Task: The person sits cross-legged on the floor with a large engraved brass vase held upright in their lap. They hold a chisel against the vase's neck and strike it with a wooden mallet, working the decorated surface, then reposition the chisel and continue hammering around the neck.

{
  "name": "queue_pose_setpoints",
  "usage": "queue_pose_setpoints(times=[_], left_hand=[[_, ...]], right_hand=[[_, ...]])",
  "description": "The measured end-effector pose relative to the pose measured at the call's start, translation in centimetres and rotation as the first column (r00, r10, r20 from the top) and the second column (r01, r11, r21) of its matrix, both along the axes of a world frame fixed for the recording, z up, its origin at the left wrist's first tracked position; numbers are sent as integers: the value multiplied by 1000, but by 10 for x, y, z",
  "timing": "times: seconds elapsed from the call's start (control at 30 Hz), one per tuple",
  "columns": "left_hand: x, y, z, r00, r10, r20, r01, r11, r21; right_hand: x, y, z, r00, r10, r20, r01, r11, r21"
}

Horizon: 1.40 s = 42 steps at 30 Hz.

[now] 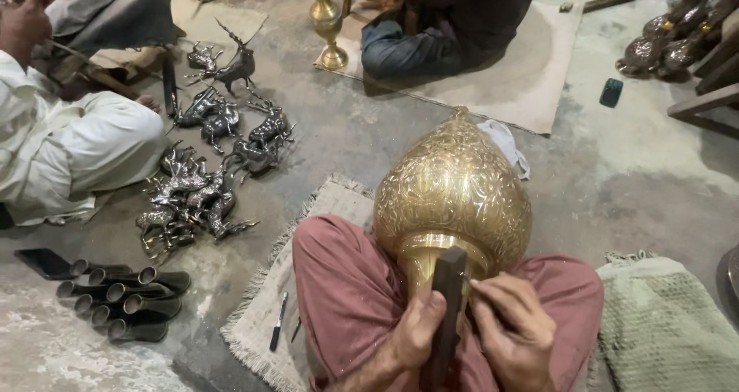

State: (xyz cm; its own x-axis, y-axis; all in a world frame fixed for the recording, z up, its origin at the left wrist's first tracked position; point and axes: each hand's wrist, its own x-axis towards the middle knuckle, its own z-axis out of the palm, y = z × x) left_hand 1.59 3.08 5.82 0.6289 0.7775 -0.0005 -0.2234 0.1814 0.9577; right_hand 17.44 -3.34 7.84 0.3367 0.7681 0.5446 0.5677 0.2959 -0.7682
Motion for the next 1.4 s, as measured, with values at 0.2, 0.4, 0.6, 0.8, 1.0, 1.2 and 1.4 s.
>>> queue_pose_setpoints(times=[0.2, 0.4, 0.6, 0.8, 1.0, 1.2, 1.4], left_hand=[[-1, 3, -2, 992, 92, 82, -92, 996, -6], [0, 3, -4, 1000, 16, -3, -17, 1000, -18], [-3, 3, 7, 993, 114, -5, -114, 993, 34], [0, 6, 12, 999, 27, -17, -28, 998, -47], [-1, 4, 17, 998, 65, 3, -65, 996, 60], [-1, 3, 11, 996, 84, 14, -84, 996, 37], [1, -1, -10, 1000, -26, -10, 25, 997, -76]], right_hand=[[-2, -6, -16, 992, 98, 73, -109, 981, 162], [-1, -2, -10, 1000, 18, 11, -18, 1000, -6], [-6, -2, -9, 994, 87, 73, -97, 985, 142], [-5, -3, -5, 996, 88, -21, -86, 993, 80], [-2, -3, -4, 996, 88, 24, -89, 995, 35], [0, -3, -24, 989, 112, 95, -125, 981, 146], [5, -6, -21, 997, -24, 67, 26, 999, -20]])
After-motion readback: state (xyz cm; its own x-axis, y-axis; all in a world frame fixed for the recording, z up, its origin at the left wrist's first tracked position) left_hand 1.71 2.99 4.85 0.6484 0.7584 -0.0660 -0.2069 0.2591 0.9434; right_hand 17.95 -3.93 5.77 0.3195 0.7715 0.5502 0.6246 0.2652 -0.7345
